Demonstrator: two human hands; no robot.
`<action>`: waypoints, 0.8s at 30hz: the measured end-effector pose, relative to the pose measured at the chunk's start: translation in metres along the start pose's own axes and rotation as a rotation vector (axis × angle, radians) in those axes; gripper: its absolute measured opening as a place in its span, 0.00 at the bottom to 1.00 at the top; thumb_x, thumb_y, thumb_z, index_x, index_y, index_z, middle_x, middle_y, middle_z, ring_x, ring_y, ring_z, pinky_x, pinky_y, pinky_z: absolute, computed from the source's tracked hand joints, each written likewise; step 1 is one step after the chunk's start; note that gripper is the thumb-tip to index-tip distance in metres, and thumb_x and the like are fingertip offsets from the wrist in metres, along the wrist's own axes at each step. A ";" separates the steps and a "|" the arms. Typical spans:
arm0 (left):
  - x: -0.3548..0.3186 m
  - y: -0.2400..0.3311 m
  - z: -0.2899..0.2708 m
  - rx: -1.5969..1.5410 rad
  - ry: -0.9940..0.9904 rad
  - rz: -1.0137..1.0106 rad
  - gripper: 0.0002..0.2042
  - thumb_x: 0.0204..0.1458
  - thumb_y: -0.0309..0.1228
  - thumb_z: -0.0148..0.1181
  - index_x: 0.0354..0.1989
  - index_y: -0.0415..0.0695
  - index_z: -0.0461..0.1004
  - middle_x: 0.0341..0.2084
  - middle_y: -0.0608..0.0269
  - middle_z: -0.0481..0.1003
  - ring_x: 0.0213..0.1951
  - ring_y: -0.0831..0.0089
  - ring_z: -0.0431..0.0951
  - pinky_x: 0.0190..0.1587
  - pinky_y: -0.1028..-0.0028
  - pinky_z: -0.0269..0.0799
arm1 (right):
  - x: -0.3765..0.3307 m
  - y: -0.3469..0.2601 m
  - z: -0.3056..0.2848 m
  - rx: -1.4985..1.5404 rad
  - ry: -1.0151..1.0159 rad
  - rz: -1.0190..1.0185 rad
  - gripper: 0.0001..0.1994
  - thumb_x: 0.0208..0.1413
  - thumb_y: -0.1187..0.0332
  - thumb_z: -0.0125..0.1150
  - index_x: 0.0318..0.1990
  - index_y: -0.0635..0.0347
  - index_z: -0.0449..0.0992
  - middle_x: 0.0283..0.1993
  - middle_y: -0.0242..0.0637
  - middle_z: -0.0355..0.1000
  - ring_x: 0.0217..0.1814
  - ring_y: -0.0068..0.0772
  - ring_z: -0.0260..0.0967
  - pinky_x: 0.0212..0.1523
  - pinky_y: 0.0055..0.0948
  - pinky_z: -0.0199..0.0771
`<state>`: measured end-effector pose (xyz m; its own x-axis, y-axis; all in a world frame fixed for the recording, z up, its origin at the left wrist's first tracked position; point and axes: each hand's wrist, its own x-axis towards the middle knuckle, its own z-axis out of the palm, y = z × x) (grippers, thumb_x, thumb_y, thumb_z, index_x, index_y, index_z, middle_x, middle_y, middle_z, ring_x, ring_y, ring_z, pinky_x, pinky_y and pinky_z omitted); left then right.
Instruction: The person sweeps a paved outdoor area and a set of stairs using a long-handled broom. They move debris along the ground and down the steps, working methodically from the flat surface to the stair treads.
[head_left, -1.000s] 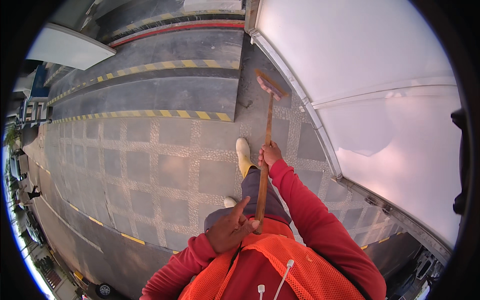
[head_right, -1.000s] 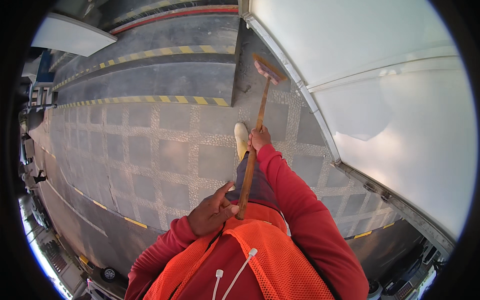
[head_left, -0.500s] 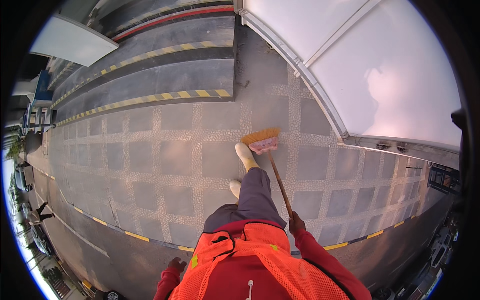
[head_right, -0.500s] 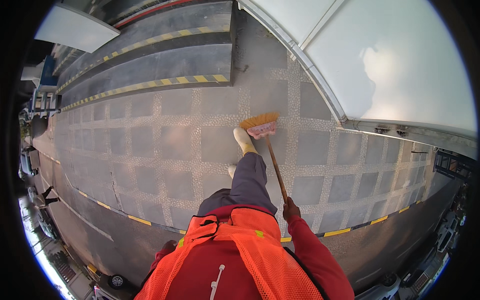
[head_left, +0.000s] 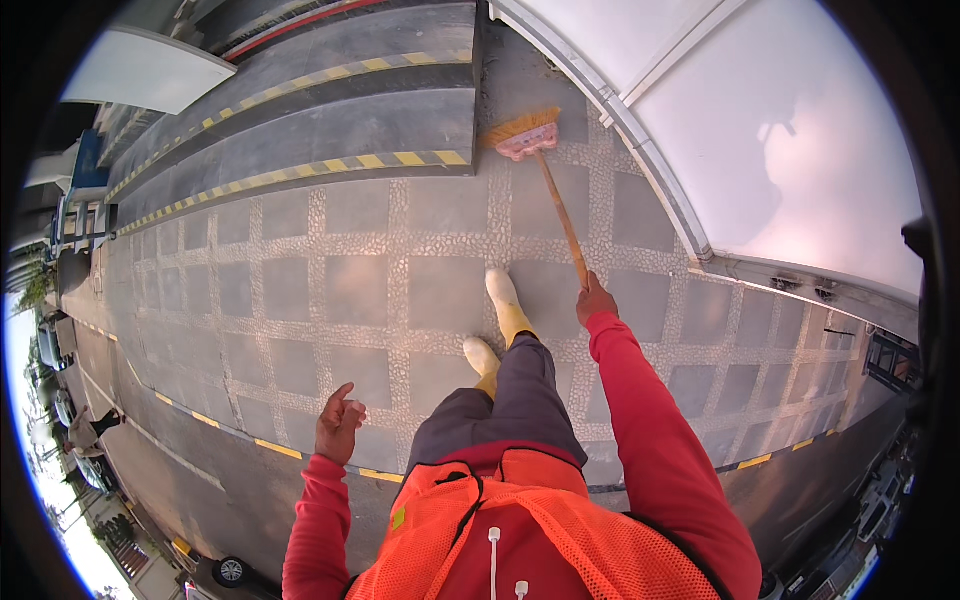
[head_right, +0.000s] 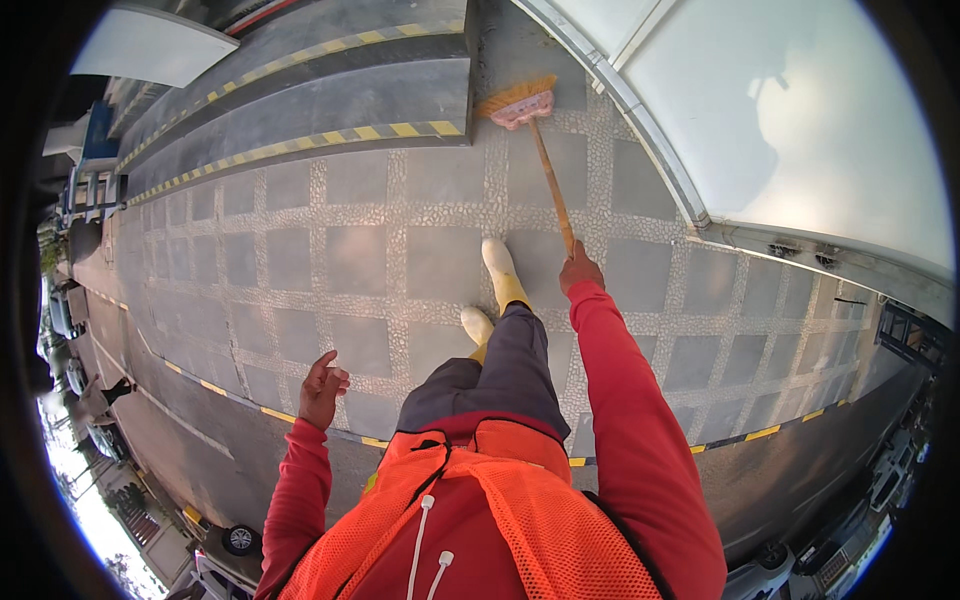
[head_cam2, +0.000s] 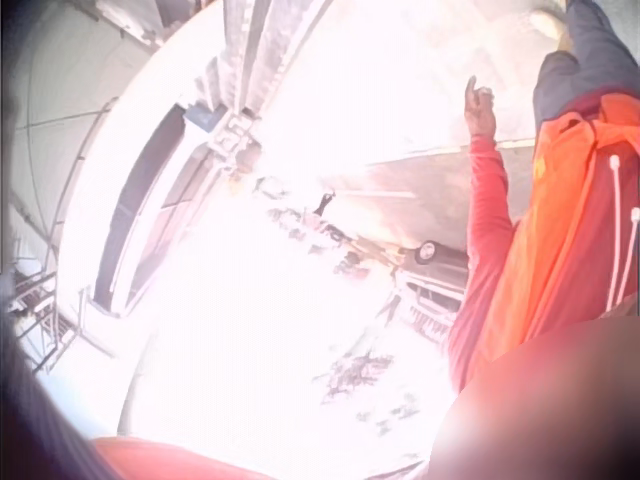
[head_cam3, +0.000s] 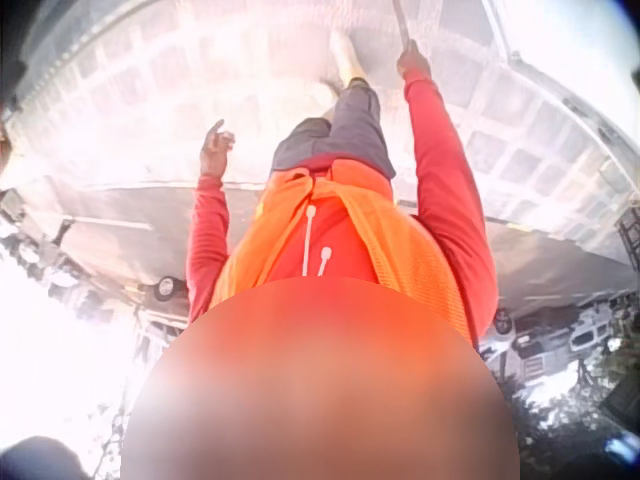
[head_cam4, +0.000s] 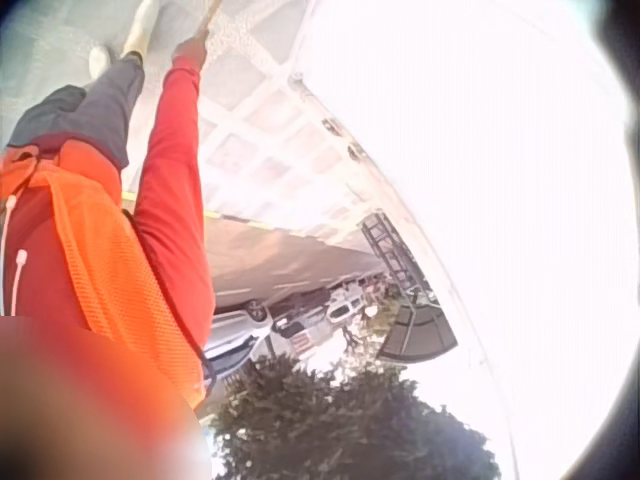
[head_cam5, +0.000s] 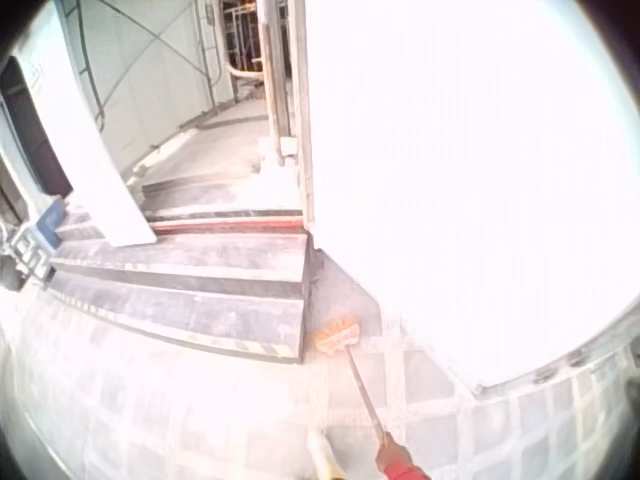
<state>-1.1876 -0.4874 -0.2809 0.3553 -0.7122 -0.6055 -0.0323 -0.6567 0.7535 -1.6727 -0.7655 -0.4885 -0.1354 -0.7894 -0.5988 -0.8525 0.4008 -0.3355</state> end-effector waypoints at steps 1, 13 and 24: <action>-0.006 -0.006 0.001 0.092 0.020 -0.110 0.24 0.64 0.36 0.64 0.67 0.40 0.73 0.33 0.62 0.82 0.38 0.73 0.82 0.42 0.71 0.77 | -0.024 0.019 -0.002 0.008 -0.033 -0.003 0.28 0.71 0.60 0.51 0.76 0.44 0.59 0.51 0.55 0.81 0.53 0.64 0.79 0.54 0.55 0.79; -0.074 -0.098 0.011 0.497 -0.123 -0.205 0.26 0.62 0.44 0.66 0.65 0.44 0.75 0.39 0.50 0.85 0.41 0.57 0.86 0.49 0.63 0.80 | -0.019 -0.007 0.032 0.150 -0.067 0.068 0.21 0.70 0.62 0.53 0.67 0.54 0.68 0.52 0.56 0.80 0.55 0.64 0.79 0.54 0.53 0.79; -0.177 -0.216 -0.022 -0.065 0.274 -0.850 0.26 0.62 0.40 0.63 0.65 0.39 0.71 0.33 0.61 0.80 0.29 0.73 0.80 0.27 0.70 0.77 | -0.179 0.055 -0.117 -0.402 -0.347 -0.272 0.29 0.71 0.56 0.53 0.78 0.42 0.59 0.48 0.60 0.81 0.52 0.67 0.79 0.55 0.59 0.78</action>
<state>-1.2232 -0.2141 -0.3308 0.4457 0.0980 -0.8898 0.3934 -0.9143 0.0964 -1.7546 -0.6564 -0.3149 0.2299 -0.6141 -0.7550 -0.9668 -0.0554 -0.2494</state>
